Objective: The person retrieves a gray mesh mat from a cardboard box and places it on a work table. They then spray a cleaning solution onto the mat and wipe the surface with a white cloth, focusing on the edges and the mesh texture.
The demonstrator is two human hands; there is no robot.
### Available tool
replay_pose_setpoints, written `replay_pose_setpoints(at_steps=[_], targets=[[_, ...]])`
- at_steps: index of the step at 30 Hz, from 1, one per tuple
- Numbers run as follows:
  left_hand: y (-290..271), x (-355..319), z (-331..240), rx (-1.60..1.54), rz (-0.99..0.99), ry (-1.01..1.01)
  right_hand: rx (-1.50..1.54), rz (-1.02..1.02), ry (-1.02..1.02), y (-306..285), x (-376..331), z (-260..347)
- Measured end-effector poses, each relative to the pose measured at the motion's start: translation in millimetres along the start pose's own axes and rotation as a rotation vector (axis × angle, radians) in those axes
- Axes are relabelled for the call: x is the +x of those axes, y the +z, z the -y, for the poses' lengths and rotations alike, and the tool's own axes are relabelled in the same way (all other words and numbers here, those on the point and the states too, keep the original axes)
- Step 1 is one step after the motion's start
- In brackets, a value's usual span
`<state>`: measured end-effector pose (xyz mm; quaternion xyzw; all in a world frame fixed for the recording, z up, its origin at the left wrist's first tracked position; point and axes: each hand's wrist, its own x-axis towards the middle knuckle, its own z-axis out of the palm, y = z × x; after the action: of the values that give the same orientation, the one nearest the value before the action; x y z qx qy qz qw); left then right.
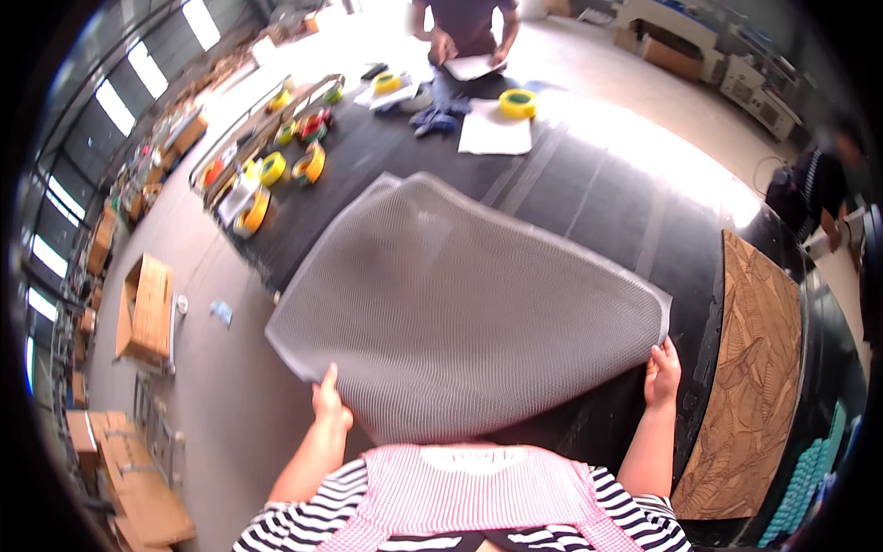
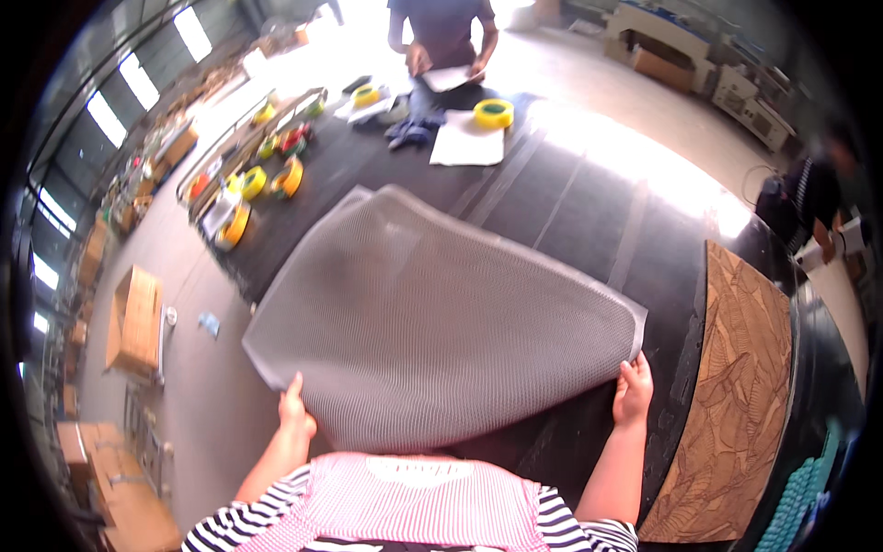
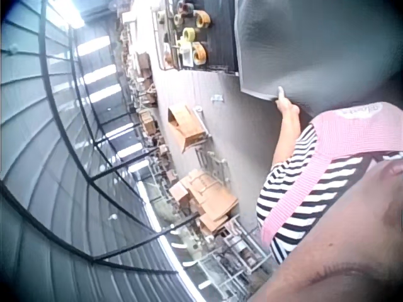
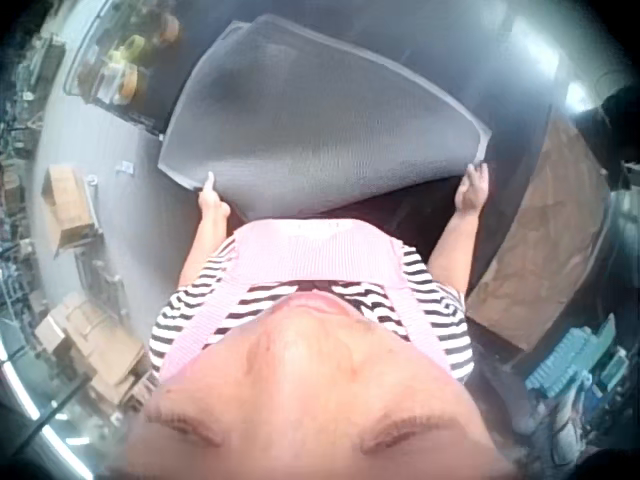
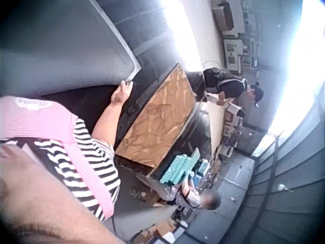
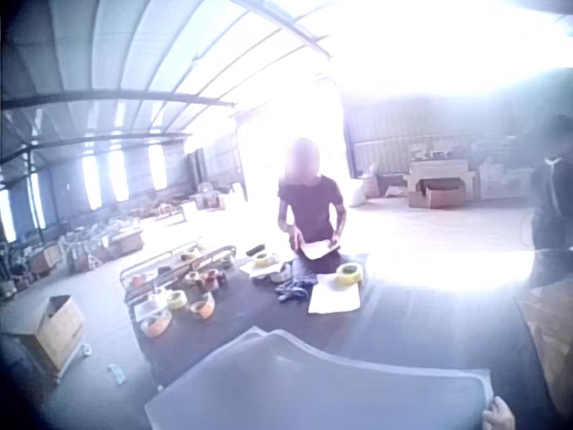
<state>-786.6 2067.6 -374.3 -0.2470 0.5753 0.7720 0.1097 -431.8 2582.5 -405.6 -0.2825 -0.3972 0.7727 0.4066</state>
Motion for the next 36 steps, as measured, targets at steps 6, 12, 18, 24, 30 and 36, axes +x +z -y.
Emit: replay_pose_setpoints(at_steps=[6, 12, 18, 24, 30, 36], targets=[[-27, -8, -18, -0.047, 0.088, -0.051, -0.452, 0.091, 0.05, 39, 9, 36], [-80, 50, -13, -0.198, 0.226, -0.161, -0.791, 0.176, -0.37, 95, 28, 71], [-112, 106, -1, -0.341, 0.151, -0.121, 0.025, 0.226, -0.01, 55, 38, 75], [-104, 119, -36, -0.423, 0.296, -0.127, -0.348, 0.154, 0.1, 17, 13, 54], [-65, 149, -90, 0.036, 0.463, 0.025, -0.747, 0.128, -0.298, 144, 43, 84], [81, 84, -226, 0.346, 0.633, 0.599, -0.782, -0.152, -0.711, 238, 22, 160]])
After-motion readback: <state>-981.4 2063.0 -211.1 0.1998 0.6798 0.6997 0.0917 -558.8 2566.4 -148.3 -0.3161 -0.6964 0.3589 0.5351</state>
